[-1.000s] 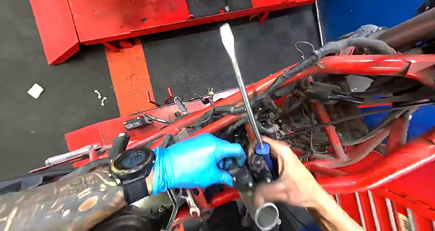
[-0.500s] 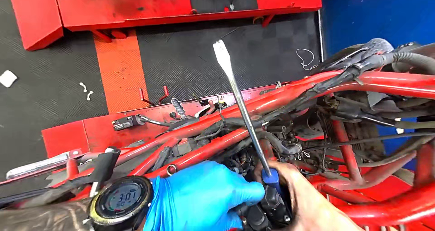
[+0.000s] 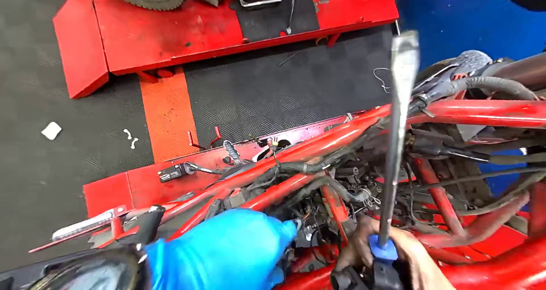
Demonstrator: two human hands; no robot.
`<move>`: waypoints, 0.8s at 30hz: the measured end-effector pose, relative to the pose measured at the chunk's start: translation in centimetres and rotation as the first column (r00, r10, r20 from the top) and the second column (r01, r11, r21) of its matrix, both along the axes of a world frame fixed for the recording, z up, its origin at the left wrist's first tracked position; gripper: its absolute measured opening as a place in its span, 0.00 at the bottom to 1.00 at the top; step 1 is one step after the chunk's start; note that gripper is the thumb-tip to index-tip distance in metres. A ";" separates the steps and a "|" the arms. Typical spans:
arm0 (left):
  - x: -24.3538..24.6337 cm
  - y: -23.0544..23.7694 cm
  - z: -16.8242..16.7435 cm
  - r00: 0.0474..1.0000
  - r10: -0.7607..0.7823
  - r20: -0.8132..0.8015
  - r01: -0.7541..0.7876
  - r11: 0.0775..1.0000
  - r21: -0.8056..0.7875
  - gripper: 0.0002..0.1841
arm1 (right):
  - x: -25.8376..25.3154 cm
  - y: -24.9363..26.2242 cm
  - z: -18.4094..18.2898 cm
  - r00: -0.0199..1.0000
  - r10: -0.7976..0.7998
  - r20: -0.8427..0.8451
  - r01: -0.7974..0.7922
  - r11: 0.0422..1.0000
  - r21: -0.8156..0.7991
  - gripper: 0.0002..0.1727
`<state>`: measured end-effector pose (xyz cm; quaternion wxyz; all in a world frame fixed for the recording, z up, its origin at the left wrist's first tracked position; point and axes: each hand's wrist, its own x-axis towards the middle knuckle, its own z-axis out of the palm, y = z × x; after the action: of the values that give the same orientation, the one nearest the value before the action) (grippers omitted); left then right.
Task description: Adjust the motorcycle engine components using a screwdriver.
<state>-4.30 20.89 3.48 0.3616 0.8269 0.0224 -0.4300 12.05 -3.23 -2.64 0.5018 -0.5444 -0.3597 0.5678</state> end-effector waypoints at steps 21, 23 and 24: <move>-7.8 -29.9 -5.8 -0.029 0.736 -0.676 -0.747 -0.465 -0.475 0.29 | -5.6 -15.3 1.7 0.882 0.170 0.439 -0.236 0.967 0.098 0.39; -7.8 -31.2 -5.8 -0.084 0.657 -0.749 -0.660 -0.599 -0.452 0.27 | -5.0 -16.1 2.5 0.898 0.183 0.400 -0.244 0.964 0.108 0.39; -7.5 -31.6 -6.0 -0.114 0.641 -0.759 -0.637 -0.633 -0.440 0.28 | -4.4 -16.4 3.4 0.902 0.166 0.399 -0.227 0.967 0.111 0.37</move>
<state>-11.83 -10.74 -2.49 0.8972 0.1539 0.4069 0.0761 7.67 -19.63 0.75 0.4016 -0.5658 -0.5478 0.4673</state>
